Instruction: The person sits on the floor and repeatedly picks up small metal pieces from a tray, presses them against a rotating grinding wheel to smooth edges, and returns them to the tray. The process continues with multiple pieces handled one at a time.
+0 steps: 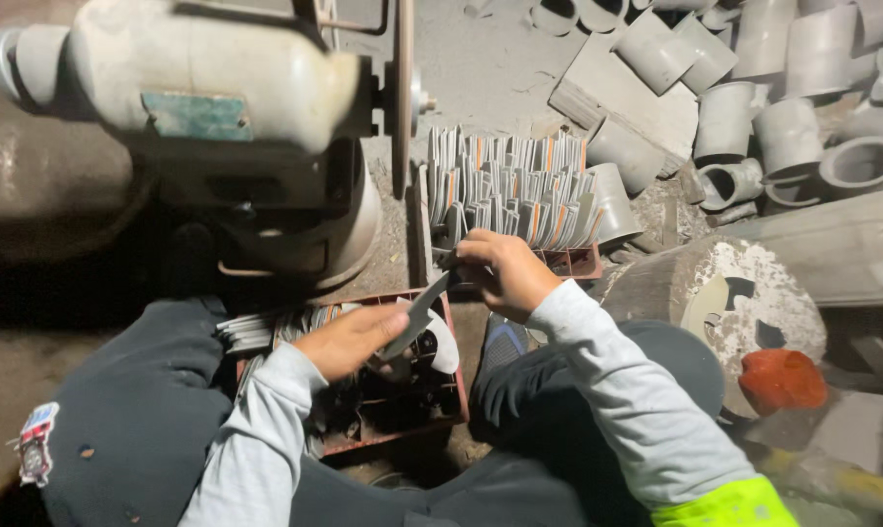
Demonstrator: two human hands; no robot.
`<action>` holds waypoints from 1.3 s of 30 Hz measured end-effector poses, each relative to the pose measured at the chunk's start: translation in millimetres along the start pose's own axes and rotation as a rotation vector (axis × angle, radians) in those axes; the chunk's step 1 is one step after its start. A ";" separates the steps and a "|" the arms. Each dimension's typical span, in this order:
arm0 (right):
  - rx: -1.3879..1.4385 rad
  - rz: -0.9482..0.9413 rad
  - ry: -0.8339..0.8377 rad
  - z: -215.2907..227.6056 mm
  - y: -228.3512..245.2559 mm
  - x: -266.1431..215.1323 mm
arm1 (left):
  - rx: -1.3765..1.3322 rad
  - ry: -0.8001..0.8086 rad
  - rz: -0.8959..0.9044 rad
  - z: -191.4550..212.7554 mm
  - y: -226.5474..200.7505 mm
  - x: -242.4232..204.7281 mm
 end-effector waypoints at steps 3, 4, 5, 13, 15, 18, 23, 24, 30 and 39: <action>0.128 0.105 -0.207 28.6 16.9 -0.4 | -0.235 0.114 -0.001 -20.4 -12.0 7.4; 0.192 0.156 -0.286 31.7 21.9 -0.1 | -0.227 0.101 -0.042 -22.4 -16.8 8.8; 0.194 0.092 -0.381 33.2 17.0 3.5 | -0.216 0.026 -0.100 -15.2 -22.1 12.1; 0.357 -0.007 -0.464 -6.8 -4.6 66.2 | -0.224 -0.414 -0.326 40.9 -22.6 42.3; 0.356 -0.024 -0.465 -5.7 -13.3 80.2 | -0.193 -0.402 -0.337 50.3 -24.2 50.4; 0.331 -0.054 -0.466 -4.7 -20.8 90.4 | -0.225 -0.421 -0.311 56.4 -20.3 56.5; 0.281 -0.012 -0.487 -1.9 -7.5 80.6 | -0.272 -0.378 -0.337 43.3 -16.1 45.2; 0.280 -0.005 -0.485 -2.6 -3.2 74.1 | -0.244 -0.392 -0.348 39.0 -16.0 40.2; 0.602 -0.098 -0.238 -15.0 -9.9 28.2 | 0.237 -0.638 -0.329 8.0 -28.5 -2.2; 0.685 0.001 -0.315 -12.3 -7.0 34.7 | 0.107 -0.574 -0.362 17.1 -32.4 12.4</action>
Point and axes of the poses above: each hand's wrist, its own x-axis towards the middle knuckle, its own z-axis out of the back of the hand, y = z × x, the point moved 8 cm from there along x, towards the middle knuckle, and after that the axes turned 6 degrees about y, right-handed, at the moved point
